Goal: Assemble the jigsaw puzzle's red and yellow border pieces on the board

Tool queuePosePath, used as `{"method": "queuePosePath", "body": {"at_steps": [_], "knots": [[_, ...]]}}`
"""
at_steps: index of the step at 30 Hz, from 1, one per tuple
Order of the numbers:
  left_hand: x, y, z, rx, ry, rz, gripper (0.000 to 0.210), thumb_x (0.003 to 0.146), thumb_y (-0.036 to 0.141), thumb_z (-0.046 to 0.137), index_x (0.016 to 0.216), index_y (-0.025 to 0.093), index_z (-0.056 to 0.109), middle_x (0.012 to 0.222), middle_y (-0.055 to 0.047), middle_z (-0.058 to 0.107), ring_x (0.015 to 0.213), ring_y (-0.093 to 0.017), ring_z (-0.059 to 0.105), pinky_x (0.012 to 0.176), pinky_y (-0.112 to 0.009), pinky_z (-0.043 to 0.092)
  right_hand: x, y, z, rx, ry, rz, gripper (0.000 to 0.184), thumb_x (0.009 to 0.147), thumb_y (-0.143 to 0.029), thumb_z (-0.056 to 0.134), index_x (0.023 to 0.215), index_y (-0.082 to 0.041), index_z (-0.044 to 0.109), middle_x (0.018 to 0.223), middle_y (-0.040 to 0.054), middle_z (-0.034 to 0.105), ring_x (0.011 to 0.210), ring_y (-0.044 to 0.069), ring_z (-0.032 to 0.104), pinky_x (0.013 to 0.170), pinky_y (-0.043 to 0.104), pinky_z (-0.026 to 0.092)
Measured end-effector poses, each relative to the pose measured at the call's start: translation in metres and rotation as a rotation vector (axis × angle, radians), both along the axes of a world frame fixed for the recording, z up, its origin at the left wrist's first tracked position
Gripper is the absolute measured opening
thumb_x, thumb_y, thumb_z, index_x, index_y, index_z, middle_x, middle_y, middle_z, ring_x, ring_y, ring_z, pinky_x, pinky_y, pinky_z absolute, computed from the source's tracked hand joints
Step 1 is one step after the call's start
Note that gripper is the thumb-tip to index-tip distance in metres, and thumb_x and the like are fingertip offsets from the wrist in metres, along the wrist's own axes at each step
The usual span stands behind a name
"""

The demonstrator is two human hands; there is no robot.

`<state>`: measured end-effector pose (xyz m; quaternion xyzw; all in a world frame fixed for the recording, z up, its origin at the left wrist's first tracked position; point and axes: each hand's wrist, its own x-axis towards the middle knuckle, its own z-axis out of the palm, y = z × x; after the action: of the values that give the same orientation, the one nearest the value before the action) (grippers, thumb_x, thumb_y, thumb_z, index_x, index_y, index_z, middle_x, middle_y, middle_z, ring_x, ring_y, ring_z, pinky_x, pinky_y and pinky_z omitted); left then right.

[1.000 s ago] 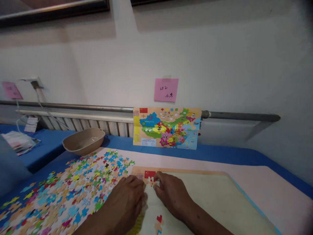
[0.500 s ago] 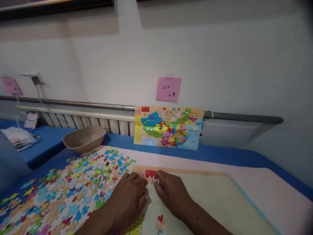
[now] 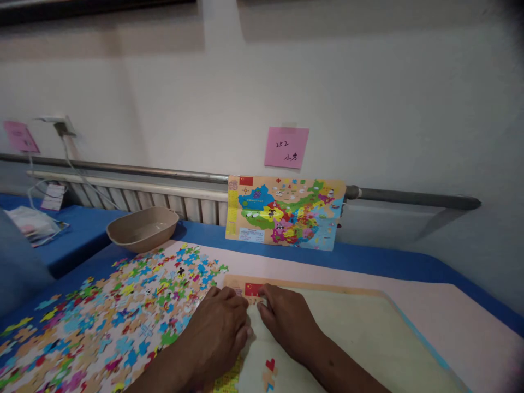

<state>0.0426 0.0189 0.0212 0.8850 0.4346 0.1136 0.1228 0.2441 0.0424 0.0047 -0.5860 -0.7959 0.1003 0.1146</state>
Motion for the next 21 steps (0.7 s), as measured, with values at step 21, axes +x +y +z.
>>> {"method": "queuePosePath", "body": {"at_steps": [21], "knots": [[-0.001,0.001,-0.001,0.001,-0.013,0.004,0.016,0.097,0.027,0.05,0.086,0.021,0.061,0.104,0.0,0.07,0.103,-0.024,0.056,0.092,-0.047,0.034,0.002,-0.01,0.0,0.03,-0.117,0.144,0.031,0.095,-0.013,0.045,0.113,-0.025,0.066,0.1,0.0035,0.074,0.092,0.022,0.069,0.072,0.031,0.037]]}}
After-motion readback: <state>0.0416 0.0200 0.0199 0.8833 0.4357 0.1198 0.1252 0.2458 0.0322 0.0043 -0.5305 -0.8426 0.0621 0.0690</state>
